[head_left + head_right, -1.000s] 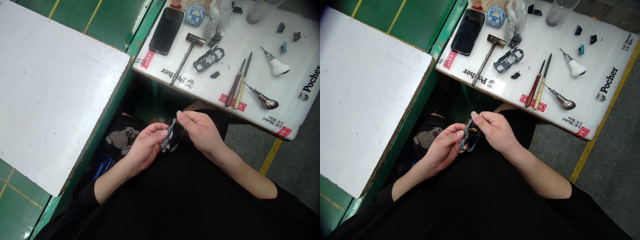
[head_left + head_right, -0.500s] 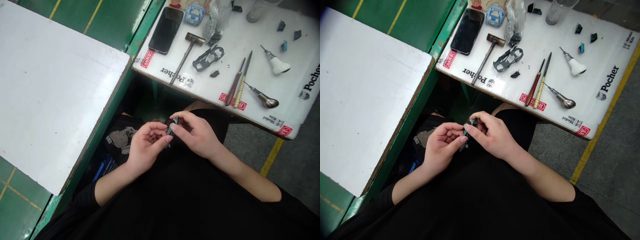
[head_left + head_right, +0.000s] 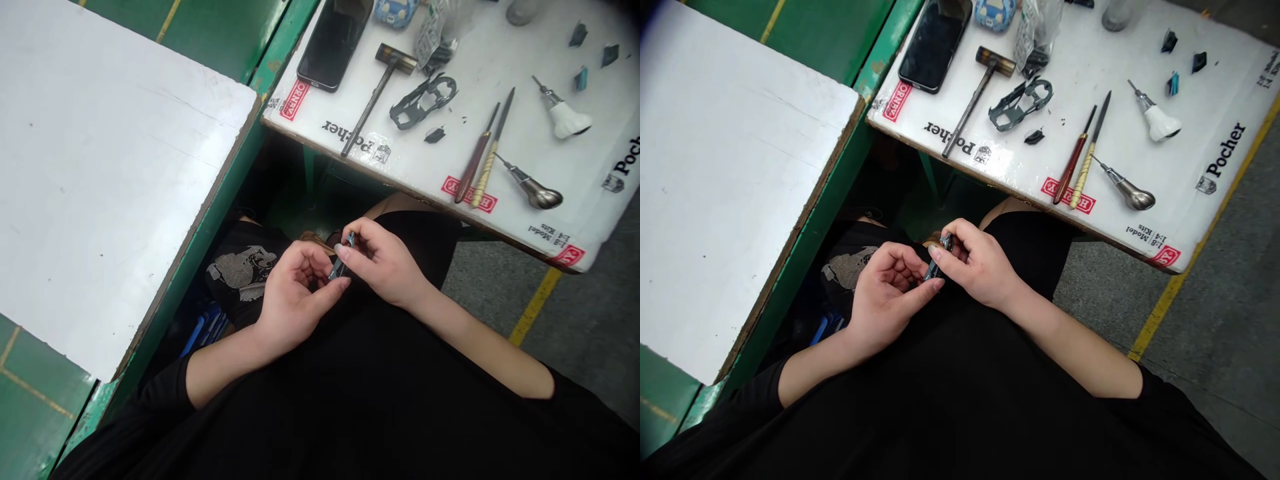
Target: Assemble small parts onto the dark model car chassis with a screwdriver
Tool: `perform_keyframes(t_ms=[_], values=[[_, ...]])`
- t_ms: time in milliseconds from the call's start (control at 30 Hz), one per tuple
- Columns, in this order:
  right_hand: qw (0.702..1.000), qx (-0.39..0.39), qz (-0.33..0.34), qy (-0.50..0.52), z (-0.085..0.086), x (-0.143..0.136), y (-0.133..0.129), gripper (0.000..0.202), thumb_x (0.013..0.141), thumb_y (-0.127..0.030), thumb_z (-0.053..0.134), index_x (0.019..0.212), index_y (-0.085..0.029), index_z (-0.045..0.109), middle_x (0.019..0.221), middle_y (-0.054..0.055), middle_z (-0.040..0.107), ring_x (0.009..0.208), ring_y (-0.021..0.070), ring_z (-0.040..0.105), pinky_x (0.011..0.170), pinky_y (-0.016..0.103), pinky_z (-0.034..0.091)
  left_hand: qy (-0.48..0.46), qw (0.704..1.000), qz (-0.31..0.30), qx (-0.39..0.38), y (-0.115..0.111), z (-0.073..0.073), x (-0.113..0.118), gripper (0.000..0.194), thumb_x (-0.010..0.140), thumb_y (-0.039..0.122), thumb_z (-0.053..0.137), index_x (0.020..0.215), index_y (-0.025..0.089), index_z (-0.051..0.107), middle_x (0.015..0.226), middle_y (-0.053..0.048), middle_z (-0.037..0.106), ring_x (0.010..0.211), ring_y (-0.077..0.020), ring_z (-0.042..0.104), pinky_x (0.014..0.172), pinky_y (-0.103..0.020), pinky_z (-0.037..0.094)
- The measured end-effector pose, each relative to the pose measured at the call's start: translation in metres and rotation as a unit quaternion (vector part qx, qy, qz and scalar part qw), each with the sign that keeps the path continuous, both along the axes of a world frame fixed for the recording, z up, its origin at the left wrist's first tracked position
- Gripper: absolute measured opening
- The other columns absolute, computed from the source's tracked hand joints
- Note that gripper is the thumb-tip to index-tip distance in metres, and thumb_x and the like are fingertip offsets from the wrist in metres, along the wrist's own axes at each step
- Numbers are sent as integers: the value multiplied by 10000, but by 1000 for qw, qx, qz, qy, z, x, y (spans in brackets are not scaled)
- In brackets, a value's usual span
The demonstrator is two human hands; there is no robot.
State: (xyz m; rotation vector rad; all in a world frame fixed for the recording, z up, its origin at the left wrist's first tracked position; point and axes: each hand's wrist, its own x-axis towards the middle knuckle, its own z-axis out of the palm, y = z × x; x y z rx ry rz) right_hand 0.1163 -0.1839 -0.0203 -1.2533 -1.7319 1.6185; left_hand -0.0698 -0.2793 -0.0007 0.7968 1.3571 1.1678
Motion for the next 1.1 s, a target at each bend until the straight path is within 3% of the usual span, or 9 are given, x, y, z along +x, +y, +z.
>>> perform_keyframes(t_ms=[200, 400, 567, 733, 933, 1100], values=[[1000, -17, 1, 10, -11, -3, -5, 290, 1011, -492, 842, 1022, -253, 678, 857, -6, 634, 726, 175, 546, 644, 322, 452, 10, 999, 20, -30, -5, -4, 5, 365, 899, 267, 1028, 923, 236, 665, 935, -14, 730, 829, -172, 684, 743, -310, 565], [1000, -7, 3, -1, -16, 2, -7, 281, 1074, -515, 779, 1042, -251, 689, 885, 5, 638, 760, 185, 553, 659, 324, 452, 57, 998, -8, -14, -7, -8, 2, 338, 924, 308, 1019, 951, 247, 687, 955, -12, 728, 853, -182, 700, 766, -323, 571], [999, -27, -1, 38, -13, 2, -5, 418, 1102, -669, 779, 1066, -258, 714, 898, 7, 647, 777, 189, 567, 676, 326, 472, 126, 991, -34, -1, -6, -6, -2, 339, 954, 361, 1004, 955, 250, 685, 918, 5, 705, 817, -172, 694, 735, -317, 553], [1000, -7, -27, -9, -8, -3, -5, 614, 990, -853, 864, 969, -259, 709, 858, 12, 668, 729, 187, 558, 637, 329, 446, 115, 992, -47, 13, -4, -4, -1, 354, 935, 334, 1010, 920, 251, 666, 873, 11, 693, 765, -172, 671, 706, -323, 531], [998, 25, -5, -56, -8, -5, -3, 604, 989, -859, 848, 1016, -259, 782, 893, 21, 750, 706, 185, 612, 642, 345, 448, 95, 994, -49, -1, -5, -5, 0, 372, 935, 341, 1001, 894, 252, 643, 887, 5, 692, 804, -185, 692, 722, -333, 534], [998, 2, 19, -55, -14, -7, -1, 604, 984, -840, 861, 935, -249, 741, 766, -8, 688, 634, 169, 566, 592, 334, 398, 79, 996, -37, -24, -8, -13, 0, 396, 934, 355, 1007, 868, 250, 631, 899, -15, 711, 841, -203, 684, 758, -349, 547]])
